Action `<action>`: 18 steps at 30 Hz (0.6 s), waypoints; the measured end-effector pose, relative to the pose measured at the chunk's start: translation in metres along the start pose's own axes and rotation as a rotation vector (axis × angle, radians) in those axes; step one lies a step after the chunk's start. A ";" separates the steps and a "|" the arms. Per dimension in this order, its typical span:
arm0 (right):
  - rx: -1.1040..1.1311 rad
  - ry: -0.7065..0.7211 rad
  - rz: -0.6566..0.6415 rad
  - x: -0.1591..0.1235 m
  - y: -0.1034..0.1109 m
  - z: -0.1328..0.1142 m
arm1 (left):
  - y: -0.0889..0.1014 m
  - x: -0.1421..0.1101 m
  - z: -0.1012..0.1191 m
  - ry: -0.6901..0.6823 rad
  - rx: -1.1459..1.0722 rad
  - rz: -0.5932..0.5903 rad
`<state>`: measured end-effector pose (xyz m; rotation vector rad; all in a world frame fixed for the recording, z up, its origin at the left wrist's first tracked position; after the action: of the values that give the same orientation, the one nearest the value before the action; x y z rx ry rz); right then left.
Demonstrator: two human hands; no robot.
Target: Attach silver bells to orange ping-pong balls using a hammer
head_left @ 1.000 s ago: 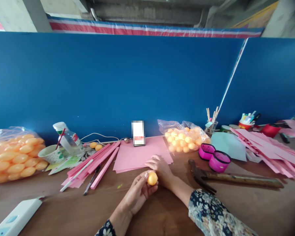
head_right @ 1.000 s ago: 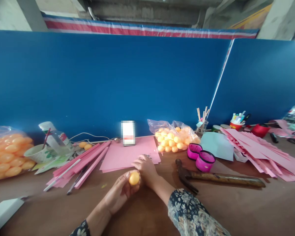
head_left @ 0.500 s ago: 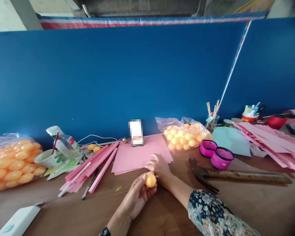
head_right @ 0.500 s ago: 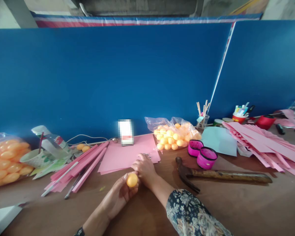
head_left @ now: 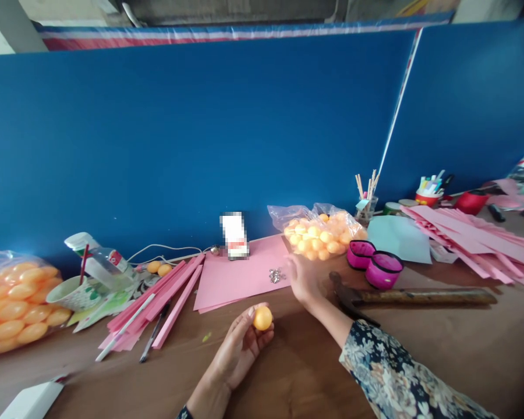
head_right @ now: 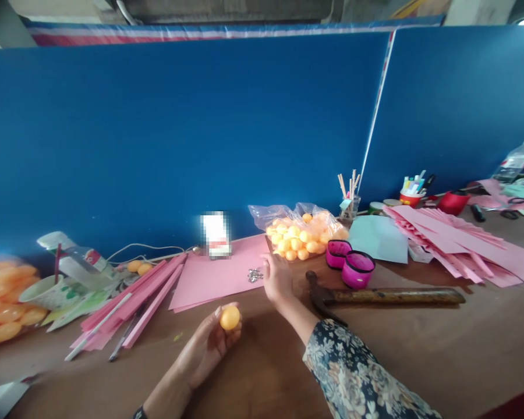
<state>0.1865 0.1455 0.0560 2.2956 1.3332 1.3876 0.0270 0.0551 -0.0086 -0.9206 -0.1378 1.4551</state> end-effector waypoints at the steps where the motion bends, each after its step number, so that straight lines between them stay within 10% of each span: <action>1: -0.065 -0.004 -0.047 0.001 -0.002 0.005 | 0.001 0.001 0.000 0.000 -0.002 0.001; 6: -0.233 0.033 -0.255 -0.009 -0.018 0.014 | 0.004 0.003 -0.002 0.002 -0.005 0.017; 18: -0.246 0.118 -0.253 -0.017 -0.026 0.000 | 0.004 0.005 -0.003 -0.004 -0.005 -0.012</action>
<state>0.1678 0.1482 0.0321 1.8449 1.3446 1.5232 0.0263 0.0578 -0.0148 -0.9193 -0.1497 1.4461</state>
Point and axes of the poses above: each hand's wrist, its own x-axis towards the middle knuckle, its own y-axis out of the back of the hand, z = x × y, the point moved 8 cm from there along x, towards the middle knuckle, and after that the axes turned 12 degrees about z, right-handed, at the moved point
